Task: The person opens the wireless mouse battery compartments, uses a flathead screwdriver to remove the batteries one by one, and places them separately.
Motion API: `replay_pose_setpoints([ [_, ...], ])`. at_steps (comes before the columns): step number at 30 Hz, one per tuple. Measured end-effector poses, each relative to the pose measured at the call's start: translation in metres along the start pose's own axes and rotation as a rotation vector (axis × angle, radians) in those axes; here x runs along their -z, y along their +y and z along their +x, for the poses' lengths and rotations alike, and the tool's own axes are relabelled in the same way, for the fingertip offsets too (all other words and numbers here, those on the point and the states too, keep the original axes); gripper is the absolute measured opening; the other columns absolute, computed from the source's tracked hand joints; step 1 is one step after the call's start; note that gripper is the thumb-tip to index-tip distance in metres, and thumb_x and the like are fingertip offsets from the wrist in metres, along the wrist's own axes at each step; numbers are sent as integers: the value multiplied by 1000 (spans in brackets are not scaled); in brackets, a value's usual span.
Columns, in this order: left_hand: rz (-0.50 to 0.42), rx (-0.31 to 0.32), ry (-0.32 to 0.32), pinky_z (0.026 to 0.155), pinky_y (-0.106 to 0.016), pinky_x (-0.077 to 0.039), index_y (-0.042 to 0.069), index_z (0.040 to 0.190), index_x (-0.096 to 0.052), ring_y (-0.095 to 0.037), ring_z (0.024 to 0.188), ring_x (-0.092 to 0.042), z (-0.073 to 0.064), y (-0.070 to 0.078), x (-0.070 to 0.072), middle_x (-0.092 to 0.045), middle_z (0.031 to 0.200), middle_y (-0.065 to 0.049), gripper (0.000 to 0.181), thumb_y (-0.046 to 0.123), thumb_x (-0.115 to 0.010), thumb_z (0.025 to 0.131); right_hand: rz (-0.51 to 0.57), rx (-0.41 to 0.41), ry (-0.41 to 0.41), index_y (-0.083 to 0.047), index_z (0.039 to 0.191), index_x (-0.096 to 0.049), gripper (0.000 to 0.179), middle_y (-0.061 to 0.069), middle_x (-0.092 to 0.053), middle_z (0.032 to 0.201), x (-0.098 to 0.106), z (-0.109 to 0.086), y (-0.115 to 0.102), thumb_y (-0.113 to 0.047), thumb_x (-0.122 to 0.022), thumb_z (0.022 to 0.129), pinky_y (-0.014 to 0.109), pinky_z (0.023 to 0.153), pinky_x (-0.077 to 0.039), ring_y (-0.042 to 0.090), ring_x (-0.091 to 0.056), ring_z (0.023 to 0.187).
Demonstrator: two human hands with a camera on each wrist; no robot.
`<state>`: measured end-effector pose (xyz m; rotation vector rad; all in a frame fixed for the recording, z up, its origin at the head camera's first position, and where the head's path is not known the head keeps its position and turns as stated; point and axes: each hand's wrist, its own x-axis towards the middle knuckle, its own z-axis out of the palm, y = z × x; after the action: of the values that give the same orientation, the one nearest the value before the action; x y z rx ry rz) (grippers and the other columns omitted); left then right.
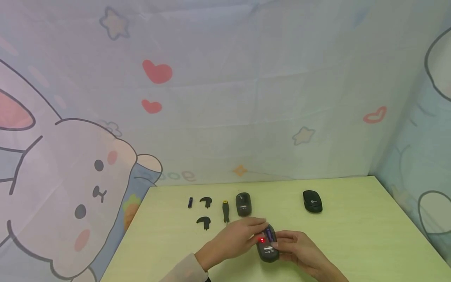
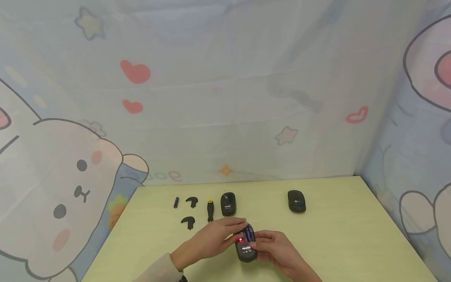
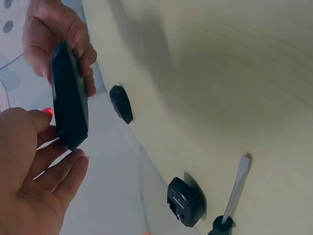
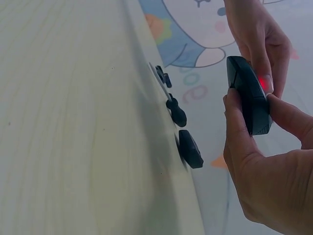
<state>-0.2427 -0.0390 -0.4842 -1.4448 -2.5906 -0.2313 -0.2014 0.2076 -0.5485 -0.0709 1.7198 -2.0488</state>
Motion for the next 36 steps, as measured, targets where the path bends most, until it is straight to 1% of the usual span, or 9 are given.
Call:
replay_pose_setpoints([
  [2,10,-18,28,106,-23,-57,14,141,-67,-11,133,-65,0,0,-2,-66,147,1,38,25,-67,105,3,13,-6,14,150,-45,67,13,-73,131,0,1,-1,-21,-73,100,31,90,-66,17,-75,107],
  [5,-6,-25,50,107,-22,-56,14,141,-68,-11,133,-65,-2,1,-6,-66,147,1,37,23,-66,105,10,25,-15,14,147,-48,63,11,-74,128,1,1,0,-19,-72,100,30,90,-66,16,-76,106],
  [10,-104,1,69,110,-22,-55,11,139,-68,-14,134,-65,-3,4,-13,-66,147,-2,36,17,-67,104,10,20,-7,15,146,-50,62,12,-74,129,1,2,3,-19,-74,99,32,91,-66,17,-75,108],
  [14,-211,48,102,111,-24,-55,8,135,-71,-17,133,-67,-3,7,-17,-69,143,-4,34,10,-70,101,0,13,14,15,147,-48,65,15,-73,132,-1,2,4,-18,-75,98,35,92,-66,19,-76,109],
  [19,-367,148,113,112,-29,-56,8,130,-74,-18,131,-68,-2,11,-19,-72,139,-6,30,7,-70,100,2,13,6,15,146,-49,63,14,-74,130,-1,2,5,-17,-75,98,35,93,-66,19,-76,109],
  [23,-452,225,124,109,-30,-58,11,124,-76,-17,127,-70,-2,12,-20,-74,135,-5,25,10,-72,99,10,19,-4,15,143,-52,60,12,-75,128,-2,2,6,-16,-75,98,34,93,-66,18,-76,108],
  [26,-510,268,136,106,-27,-59,12,117,-77,-15,123,-71,-1,12,-23,-75,132,-3,19,15,-74,98,9,18,-3,15,142,-53,58,13,-75,127,-3,2,7,-15,-75,97,34,92,-66,18,-75,108],
  [30,-588,303,143,102,-22,-59,12,110,-77,-14,121,-71,1,11,-28,-75,128,-3,14,15,-76,96,-9,10,11,16,141,-54,58,14,-74,128,-3,1,8,-13,-76,96,34,92,-66,18,-75,108],
  [36,-644,338,159,99,-19,-60,12,104,-79,-13,118,-72,2,11,-33,-77,123,-4,9,14,-77,95,-37,-16,22,14,142,-54,60,14,-75,126,-3,-1,9,-14,-78,95,35,93,-66,19,-75,107],
])
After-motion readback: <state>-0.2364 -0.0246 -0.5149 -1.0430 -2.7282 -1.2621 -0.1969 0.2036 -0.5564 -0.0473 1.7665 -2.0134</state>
